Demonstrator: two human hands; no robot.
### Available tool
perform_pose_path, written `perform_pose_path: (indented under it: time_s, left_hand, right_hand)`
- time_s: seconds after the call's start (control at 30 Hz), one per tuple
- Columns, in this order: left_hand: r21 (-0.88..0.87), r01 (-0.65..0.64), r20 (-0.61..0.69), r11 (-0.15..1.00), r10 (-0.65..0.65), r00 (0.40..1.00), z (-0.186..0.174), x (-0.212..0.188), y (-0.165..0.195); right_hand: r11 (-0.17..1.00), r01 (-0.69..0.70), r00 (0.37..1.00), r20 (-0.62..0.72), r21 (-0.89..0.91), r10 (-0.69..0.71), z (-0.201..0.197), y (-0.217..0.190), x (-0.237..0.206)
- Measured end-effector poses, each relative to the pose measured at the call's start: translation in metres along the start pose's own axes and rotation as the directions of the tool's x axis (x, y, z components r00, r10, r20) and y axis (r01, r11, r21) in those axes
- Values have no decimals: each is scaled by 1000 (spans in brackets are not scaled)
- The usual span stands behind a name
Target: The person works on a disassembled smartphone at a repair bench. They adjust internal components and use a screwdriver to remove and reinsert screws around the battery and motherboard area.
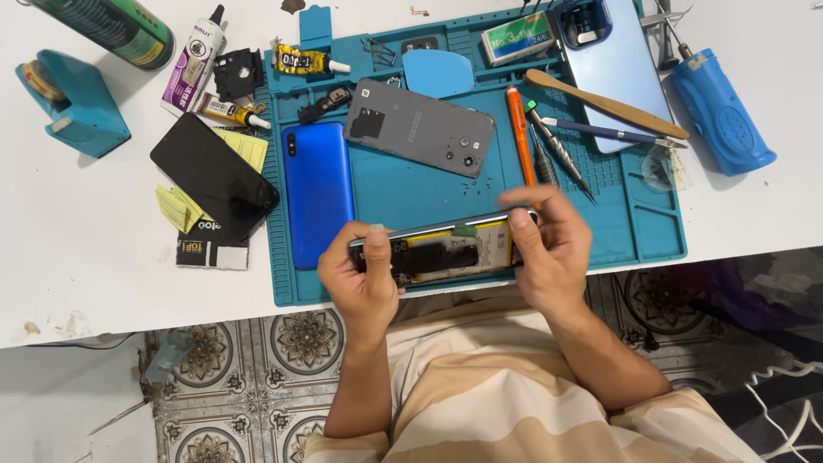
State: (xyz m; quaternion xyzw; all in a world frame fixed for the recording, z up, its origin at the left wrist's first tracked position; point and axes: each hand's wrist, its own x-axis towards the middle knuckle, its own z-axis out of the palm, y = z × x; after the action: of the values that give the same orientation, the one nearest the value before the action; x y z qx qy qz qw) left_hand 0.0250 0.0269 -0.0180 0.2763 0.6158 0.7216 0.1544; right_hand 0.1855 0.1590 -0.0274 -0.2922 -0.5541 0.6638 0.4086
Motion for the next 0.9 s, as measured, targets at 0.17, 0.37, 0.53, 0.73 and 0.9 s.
perform_pose_path:
  time_s: [0.17,0.37,0.53,0.73,0.9]
  left_hand:
    - [-9,43,-109,999,-44,993,6,1,6]
    - [28,46,-109,999,-43,993,4,1,8]
    - [1,50,-119,999,-50,992,4,2,7]
    - [-7,55,-100,998,-55,993,5,1,9]
    - [340,-369,117,865,351,929,8,7,21]
  right_hand:
    - [972,232,971,-44,-31,-233,4,-1,3]
    - [954,270,962,-1,-130,-272,3,1,2]
    - [977,182,983,24,-109,-181,-1,3,7]
    - [982,180,983,59,-56,-176,-2,0,8]
    - [979,165,986,-6,-119,-167,2,-1,6]
